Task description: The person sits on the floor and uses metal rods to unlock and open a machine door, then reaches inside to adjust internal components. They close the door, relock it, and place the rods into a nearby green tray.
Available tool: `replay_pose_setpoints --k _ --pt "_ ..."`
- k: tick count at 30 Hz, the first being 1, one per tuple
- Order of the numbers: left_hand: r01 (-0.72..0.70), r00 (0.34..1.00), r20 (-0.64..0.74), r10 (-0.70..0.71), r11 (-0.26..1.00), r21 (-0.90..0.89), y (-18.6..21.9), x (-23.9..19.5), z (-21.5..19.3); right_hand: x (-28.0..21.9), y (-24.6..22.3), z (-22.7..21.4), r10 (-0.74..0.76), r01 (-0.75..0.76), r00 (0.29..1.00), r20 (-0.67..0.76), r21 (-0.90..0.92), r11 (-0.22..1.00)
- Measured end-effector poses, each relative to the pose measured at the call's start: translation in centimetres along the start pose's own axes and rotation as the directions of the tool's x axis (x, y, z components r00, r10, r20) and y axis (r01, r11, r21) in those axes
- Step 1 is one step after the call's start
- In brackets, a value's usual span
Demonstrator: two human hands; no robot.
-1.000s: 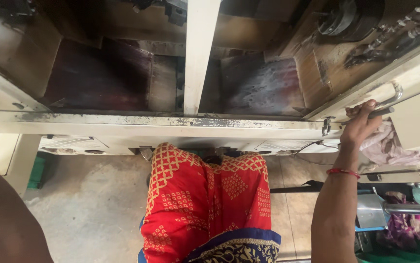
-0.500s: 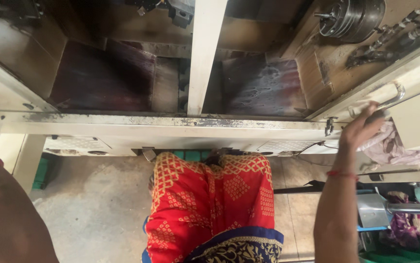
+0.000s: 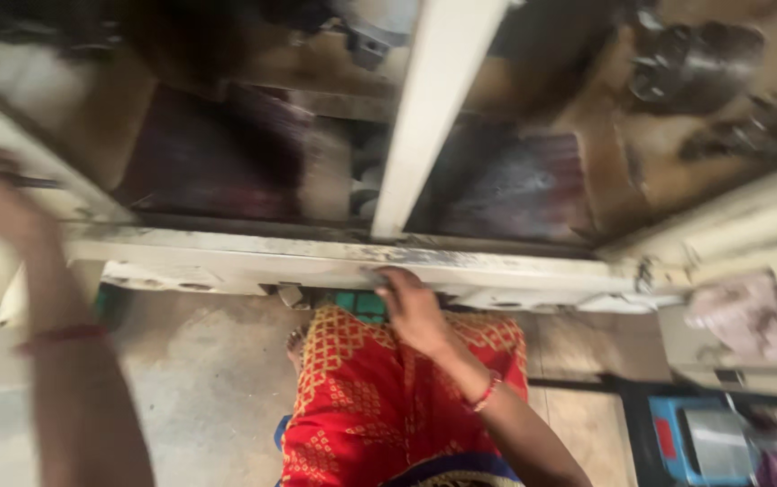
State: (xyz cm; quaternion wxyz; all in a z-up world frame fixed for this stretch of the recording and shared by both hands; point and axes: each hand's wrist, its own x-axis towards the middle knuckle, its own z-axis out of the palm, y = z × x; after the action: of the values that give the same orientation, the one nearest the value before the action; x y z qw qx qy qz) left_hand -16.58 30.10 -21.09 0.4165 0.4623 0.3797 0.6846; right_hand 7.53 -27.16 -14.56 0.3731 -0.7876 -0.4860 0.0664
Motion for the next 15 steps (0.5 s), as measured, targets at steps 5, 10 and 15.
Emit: replay_pose_setpoints --k 5,10,15 --pt "0.31 0.91 0.311 -0.274 0.948 -0.073 4.1 -9.8 6.7 9.6 -3.8 5.2 -0.338 0.325 0.941 -0.015 -0.237 0.916" --pt "-0.395 0.662 0.747 -0.061 0.818 0.417 11.9 -10.0 14.0 13.8 -2.0 10.3 0.19 -0.121 0.965 0.181 -0.333 0.935" --pt "-0.849 0.483 0.875 0.041 0.266 0.457 9.2 -2.3 22.8 13.3 -0.1 11.3 0.028 -0.028 1.0 -0.003 -0.166 0.986"
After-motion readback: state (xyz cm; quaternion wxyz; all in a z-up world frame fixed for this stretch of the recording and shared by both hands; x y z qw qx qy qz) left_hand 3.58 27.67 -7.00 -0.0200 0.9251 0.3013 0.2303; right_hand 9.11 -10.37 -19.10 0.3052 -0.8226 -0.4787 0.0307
